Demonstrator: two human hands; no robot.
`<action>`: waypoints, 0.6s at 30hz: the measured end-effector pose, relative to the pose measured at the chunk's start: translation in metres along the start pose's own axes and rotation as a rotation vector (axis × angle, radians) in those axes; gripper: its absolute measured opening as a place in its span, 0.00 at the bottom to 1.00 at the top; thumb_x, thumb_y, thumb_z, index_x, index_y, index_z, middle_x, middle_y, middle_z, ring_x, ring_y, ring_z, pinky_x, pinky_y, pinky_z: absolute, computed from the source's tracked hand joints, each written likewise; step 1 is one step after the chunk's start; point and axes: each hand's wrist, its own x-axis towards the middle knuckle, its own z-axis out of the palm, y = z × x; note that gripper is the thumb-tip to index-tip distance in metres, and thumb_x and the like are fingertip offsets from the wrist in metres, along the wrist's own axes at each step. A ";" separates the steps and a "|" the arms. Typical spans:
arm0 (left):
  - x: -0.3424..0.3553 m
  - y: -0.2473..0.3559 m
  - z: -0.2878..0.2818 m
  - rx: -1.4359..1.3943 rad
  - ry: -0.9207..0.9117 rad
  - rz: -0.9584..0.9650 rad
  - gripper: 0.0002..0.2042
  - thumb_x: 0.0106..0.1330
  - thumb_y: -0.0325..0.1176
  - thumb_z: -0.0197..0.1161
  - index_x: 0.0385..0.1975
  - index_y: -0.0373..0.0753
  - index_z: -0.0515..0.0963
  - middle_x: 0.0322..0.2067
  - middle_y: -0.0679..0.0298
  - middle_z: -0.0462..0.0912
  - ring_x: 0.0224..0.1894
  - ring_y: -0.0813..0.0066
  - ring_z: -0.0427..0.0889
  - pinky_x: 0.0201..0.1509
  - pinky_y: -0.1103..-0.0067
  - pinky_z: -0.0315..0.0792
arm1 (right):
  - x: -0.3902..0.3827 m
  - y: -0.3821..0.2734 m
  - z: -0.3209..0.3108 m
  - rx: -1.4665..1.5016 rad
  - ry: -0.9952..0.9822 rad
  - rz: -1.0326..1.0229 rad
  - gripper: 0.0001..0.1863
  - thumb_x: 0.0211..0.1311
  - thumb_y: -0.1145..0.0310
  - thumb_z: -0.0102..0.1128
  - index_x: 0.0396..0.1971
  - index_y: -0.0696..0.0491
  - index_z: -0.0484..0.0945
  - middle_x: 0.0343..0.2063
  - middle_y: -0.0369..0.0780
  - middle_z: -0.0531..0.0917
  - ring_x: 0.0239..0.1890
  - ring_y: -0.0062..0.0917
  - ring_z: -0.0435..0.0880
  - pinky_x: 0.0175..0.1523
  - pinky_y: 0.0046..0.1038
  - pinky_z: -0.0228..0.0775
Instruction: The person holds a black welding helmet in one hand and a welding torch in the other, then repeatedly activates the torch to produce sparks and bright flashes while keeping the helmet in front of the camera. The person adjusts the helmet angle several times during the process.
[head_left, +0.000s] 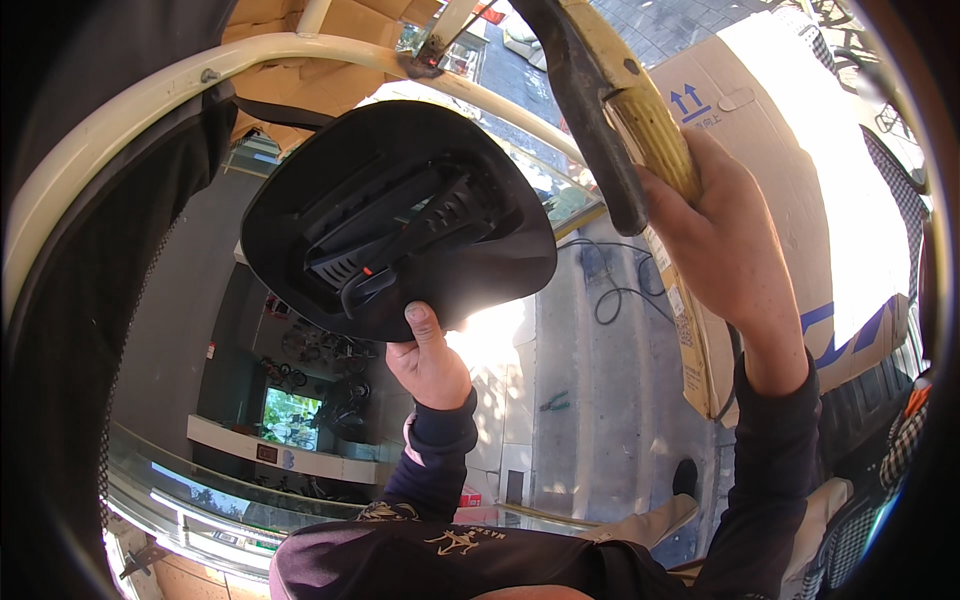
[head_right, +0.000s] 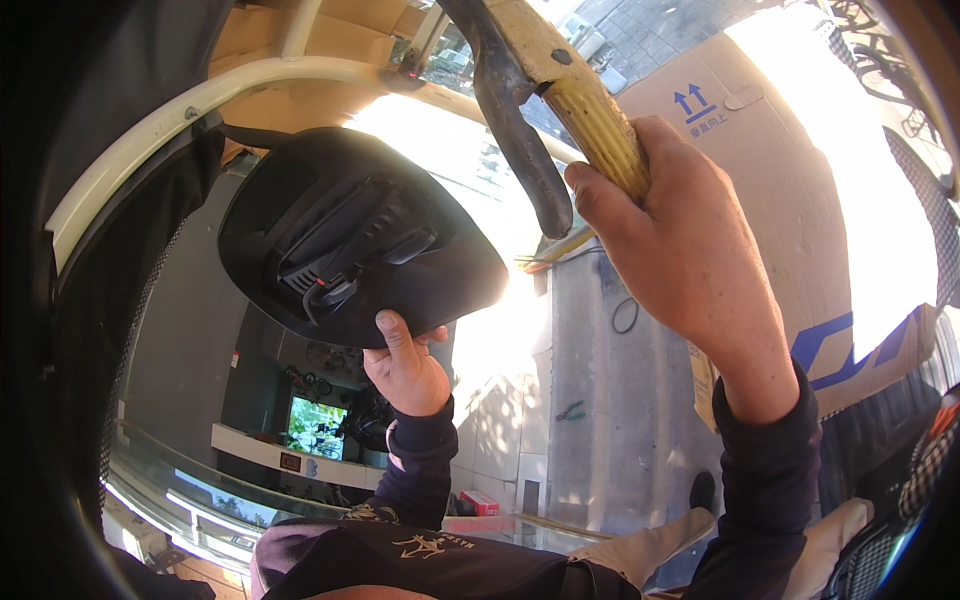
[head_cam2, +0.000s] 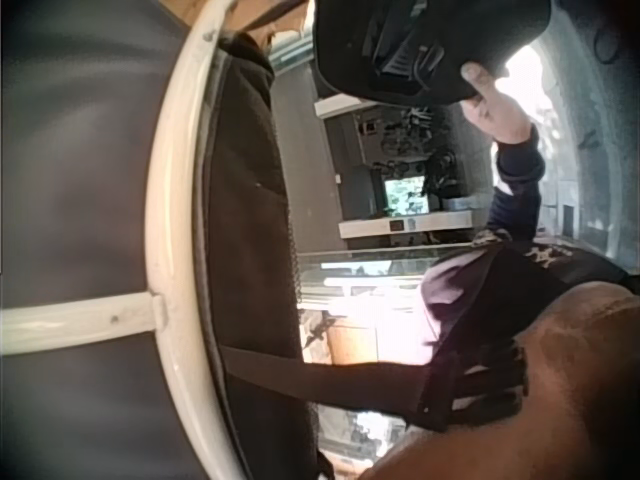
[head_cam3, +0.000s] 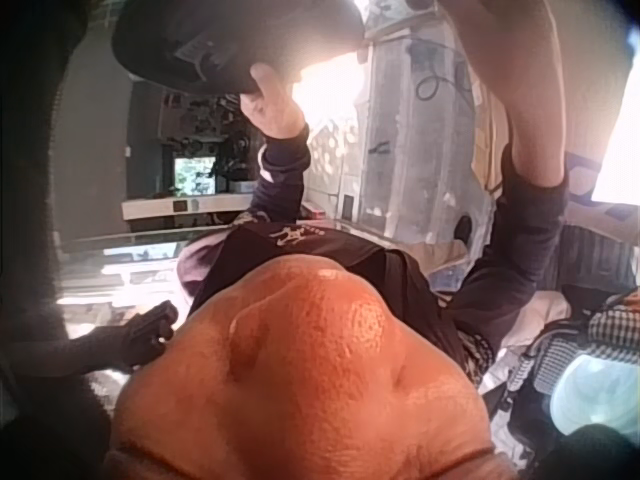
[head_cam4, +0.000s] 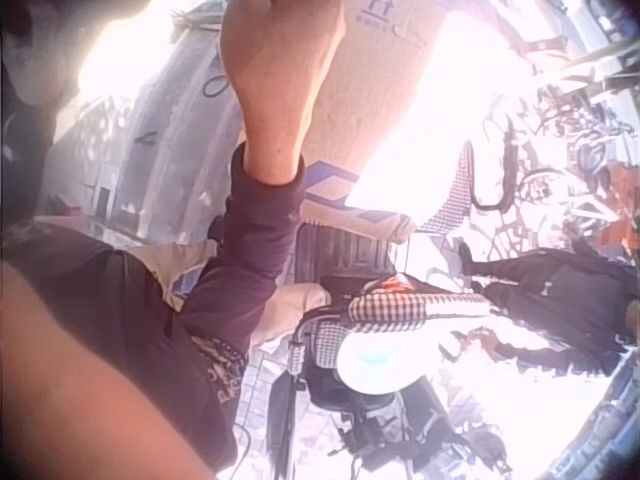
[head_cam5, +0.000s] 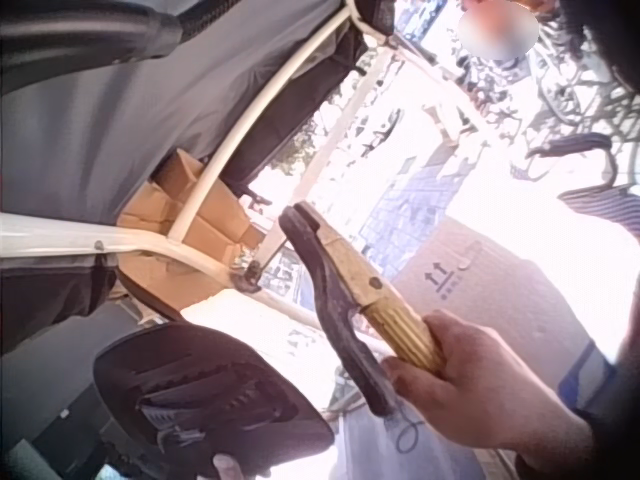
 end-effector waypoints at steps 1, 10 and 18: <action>0.000 -0.001 0.000 0.001 0.005 0.001 0.19 0.87 0.47 0.66 0.57 0.34 0.83 0.45 0.59 0.93 0.36 0.70 0.92 0.34 0.76 0.83 | 0.000 0.000 0.000 -0.002 0.001 0.000 0.24 0.79 0.55 0.69 0.54 0.64 0.84 0.29 0.50 0.88 0.28 0.34 0.88 0.42 0.38 0.81; -0.001 -0.003 0.001 0.014 0.021 -0.001 0.20 0.87 0.47 0.65 0.58 0.33 0.82 0.46 0.60 0.93 0.37 0.71 0.91 0.34 0.77 0.83 | 0.001 -0.001 -0.001 0.017 -0.013 -0.012 0.16 0.81 0.64 0.66 0.52 0.64 0.82 0.31 0.45 0.85 0.31 0.26 0.84 0.42 0.34 0.79; -0.002 -0.001 0.003 -0.013 -0.002 -0.038 0.22 0.88 0.50 0.63 0.60 0.33 0.81 0.45 0.60 0.91 0.36 0.72 0.88 0.36 0.76 0.80 | -0.014 -0.008 -0.011 0.096 0.009 -0.018 0.15 0.82 0.68 0.64 0.56 0.64 0.81 0.32 0.40 0.84 0.34 0.21 0.82 0.43 0.30 0.77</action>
